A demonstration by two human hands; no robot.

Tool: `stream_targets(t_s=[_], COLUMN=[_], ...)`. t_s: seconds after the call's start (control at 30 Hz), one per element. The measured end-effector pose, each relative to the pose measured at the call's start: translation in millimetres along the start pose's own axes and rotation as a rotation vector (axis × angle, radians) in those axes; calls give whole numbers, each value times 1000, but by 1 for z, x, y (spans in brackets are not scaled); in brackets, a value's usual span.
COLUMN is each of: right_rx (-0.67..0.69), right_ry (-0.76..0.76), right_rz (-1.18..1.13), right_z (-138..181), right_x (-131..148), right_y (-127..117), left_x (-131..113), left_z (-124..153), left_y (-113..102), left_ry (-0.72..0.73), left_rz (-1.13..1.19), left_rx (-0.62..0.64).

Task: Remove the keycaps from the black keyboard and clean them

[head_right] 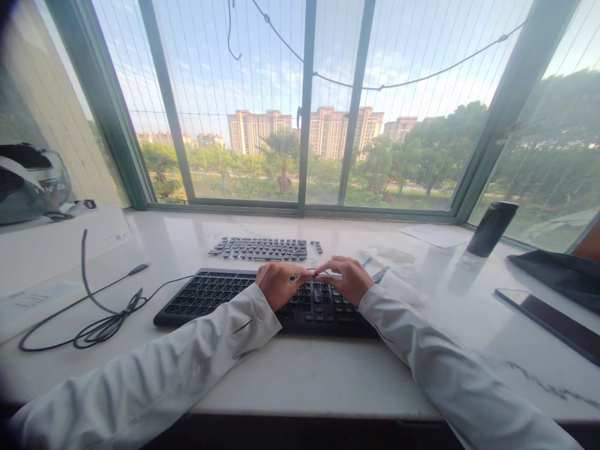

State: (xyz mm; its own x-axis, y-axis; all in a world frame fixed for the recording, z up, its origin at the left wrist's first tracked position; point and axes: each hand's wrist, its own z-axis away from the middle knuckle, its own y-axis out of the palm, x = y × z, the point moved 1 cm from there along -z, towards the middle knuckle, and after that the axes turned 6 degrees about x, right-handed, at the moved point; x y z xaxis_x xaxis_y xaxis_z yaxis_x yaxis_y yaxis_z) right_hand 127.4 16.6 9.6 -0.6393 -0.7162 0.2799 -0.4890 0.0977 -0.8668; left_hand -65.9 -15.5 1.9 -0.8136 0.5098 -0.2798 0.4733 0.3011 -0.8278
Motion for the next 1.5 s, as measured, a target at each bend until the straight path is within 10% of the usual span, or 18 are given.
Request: stream_targets(t_s=[1.5], right_rx=[-13], right_ry=[15], right_rz=[81], right_z=[0], right_x=[-2], right_y=[4], left_x=[-2], left_z=[0], left_y=[-2], left_ry=[-74], left_rz=[-28], left_rx=[57])
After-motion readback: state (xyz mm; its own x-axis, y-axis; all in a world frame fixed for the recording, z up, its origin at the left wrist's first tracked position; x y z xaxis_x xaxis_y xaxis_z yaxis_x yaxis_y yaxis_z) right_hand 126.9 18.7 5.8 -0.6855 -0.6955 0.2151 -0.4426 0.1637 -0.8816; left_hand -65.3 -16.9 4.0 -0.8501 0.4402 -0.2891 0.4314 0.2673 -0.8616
